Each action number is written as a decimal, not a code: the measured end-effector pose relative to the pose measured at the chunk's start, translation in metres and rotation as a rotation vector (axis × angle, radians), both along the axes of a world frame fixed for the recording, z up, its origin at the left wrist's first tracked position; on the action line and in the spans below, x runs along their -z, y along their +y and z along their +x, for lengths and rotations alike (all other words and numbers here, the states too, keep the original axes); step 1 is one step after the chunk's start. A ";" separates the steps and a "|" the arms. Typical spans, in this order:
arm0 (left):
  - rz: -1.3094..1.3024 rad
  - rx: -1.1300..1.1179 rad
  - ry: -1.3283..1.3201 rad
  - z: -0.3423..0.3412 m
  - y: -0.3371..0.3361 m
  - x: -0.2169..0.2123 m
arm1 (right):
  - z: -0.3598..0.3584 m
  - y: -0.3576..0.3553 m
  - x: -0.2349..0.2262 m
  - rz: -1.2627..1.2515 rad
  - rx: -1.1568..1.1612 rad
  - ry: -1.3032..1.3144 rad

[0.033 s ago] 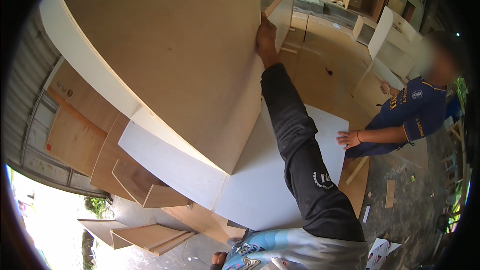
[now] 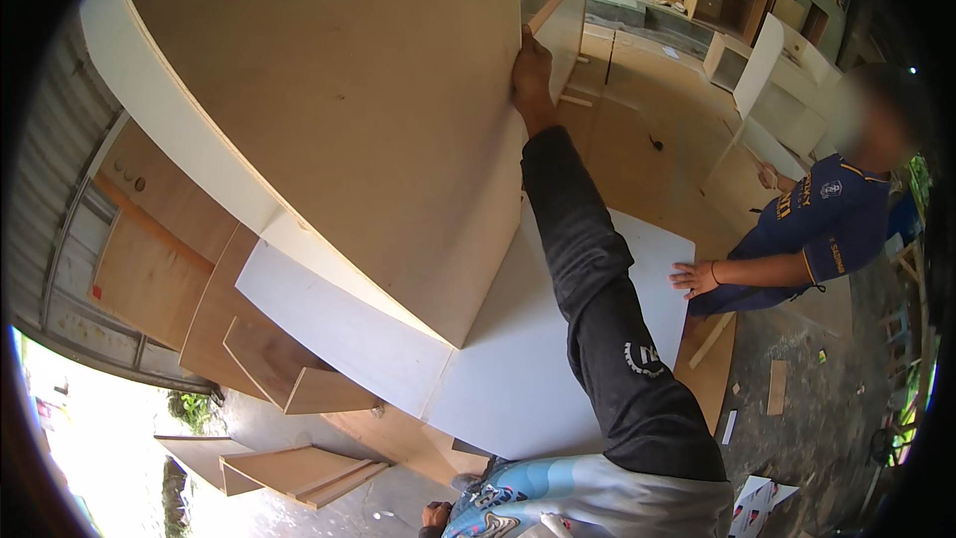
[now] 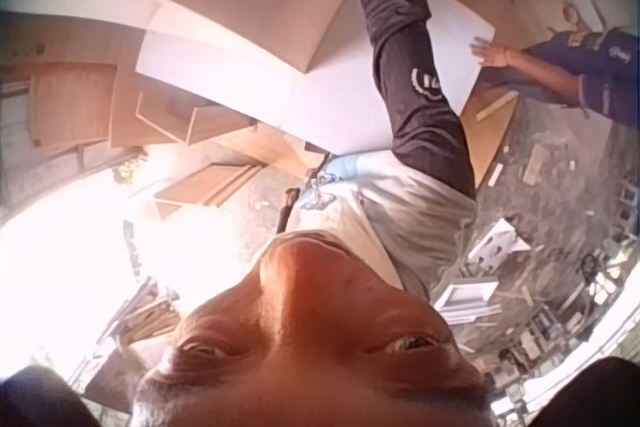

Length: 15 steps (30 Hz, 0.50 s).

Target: The person uses a tape measure to take measurements of various wooden panels and a partially constructed cabinet by hand.

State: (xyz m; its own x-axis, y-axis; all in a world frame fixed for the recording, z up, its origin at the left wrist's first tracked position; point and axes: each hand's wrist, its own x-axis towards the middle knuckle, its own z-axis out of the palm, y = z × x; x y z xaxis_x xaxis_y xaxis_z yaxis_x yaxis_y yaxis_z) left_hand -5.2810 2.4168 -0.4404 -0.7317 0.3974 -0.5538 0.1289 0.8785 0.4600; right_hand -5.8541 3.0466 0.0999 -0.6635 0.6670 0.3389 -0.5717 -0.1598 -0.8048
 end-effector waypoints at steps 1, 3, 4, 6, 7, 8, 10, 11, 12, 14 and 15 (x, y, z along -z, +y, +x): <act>0.012 -0.007 -0.005 0.000 -0.001 0.004 | -0.002 0.002 0.001 -0.001 -0.010 -0.013; 0.033 -0.019 -0.016 0.000 0.000 0.007 | -0.004 0.005 0.001 -0.008 -0.028 -0.039; 0.032 -0.028 -0.008 0.000 0.001 0.006 | -0.002 0.007 0.003 0.003 -0.019 -0.045; 0.029 -0.050 0.013 0.000 0.001 0.005 | 0.001 0.007 0.007 0.022 -0.005 -0.051; 0.022 -0.050 0.016 0.001 0.001 0.005 | 0.002 0.006 0.008 0.013 -0.018 -0.041; 0.016 -0.051 0.018 0.004 0.001 0.005 | 0.003 0.004 0.009 0.005 -0.031 -0.031; 0.005 -0.033 0.033 0.003 0.001 0.006 | 0.001 0.005 0.011 -0.014 -0.017 -0.016; -0.003 -0.017 0.040 0.002 0.000 0.006 | 0.000 0.004 0.012 -0.027 0.008 -0.015; -0.010 0.001 0.046 0.001 0.000 0.006 | 0.000 0.005 0.011 -0.040 0.034 -0.015; 0.012 -0.038 0.063 -0.002 0.002 0.008 | 0.001 0.010 0.005 0.098 0.211 -0.123; 0.018 -0.058 0.069 -0.001 0.000 0.006 | 0.002 0.011 0.005 0.163 0.299 -0.181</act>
State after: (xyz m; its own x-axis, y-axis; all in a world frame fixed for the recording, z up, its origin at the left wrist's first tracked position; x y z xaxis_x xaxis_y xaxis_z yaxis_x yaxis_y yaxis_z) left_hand -5.2821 2.4168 -0.4467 -0.7896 0.3631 -0.4947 0.1102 0.8769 0.4679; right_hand -5.8525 3.0573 0.0954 -0.5070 0.7871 0.3513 -0.4200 0.1304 -0.8981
